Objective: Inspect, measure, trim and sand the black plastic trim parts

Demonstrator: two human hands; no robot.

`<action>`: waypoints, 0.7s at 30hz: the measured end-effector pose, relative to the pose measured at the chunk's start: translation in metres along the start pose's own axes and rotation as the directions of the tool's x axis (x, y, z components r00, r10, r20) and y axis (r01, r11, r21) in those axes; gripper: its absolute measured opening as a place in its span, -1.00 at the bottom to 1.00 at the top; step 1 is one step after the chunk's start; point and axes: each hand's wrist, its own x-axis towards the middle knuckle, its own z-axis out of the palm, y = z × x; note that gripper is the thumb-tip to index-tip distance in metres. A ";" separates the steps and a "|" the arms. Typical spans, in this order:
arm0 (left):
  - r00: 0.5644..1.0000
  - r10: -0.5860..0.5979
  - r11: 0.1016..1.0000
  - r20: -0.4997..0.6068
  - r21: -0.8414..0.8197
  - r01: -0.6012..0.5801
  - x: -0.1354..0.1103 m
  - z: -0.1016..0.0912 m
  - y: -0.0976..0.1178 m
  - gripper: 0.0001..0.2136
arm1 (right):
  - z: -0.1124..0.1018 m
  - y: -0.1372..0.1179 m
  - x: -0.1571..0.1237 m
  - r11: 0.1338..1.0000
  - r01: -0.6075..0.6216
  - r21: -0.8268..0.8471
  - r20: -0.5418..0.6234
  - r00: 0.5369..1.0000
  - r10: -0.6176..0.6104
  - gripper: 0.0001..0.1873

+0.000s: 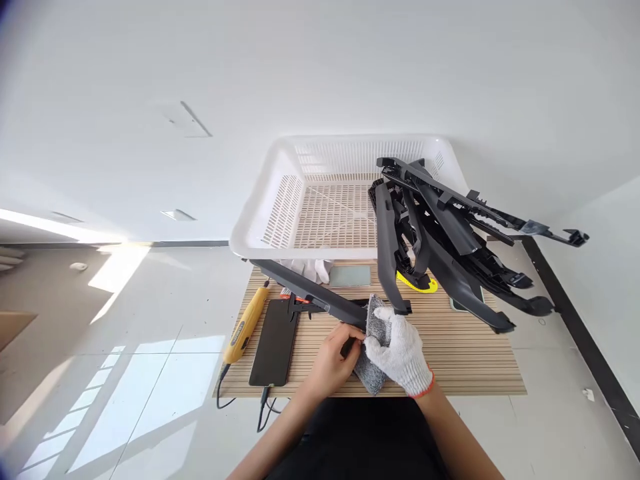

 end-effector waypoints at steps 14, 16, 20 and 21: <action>0.997 -0.068 0.991 -0.029 -0.119 0.064 0.008 -0.002 0.003 -0.80 | -0.002 0.005 0.019 0.989 -0.113 0.093 0.020 0.994 0.111 -0.50; 0.997 -0.067 0.991 -0.038 -0.118 0.062 0.009 -0.002 0.002 -0.80 | -0.001 0.005 0.020 0.988 -0.113 0.101 0.018 0.994 0.112 -0.49; 0.997 -0.053 0.993 -0.047 -0.106 0.048 0.010 0.000 0.000 -0.80 | 0.000 0.007 0.022 0.991 -0.077 0.109 -0.012 0.997 0.079 -0.47; 0.998 -0.050 0.994 -0.050 -0.105 0.045 0.010 0.000 0.000 -0.80 | 0.000 0.007 0.022 0.992 -0.072 0.108 -0.020 0.997 0.074 -0.47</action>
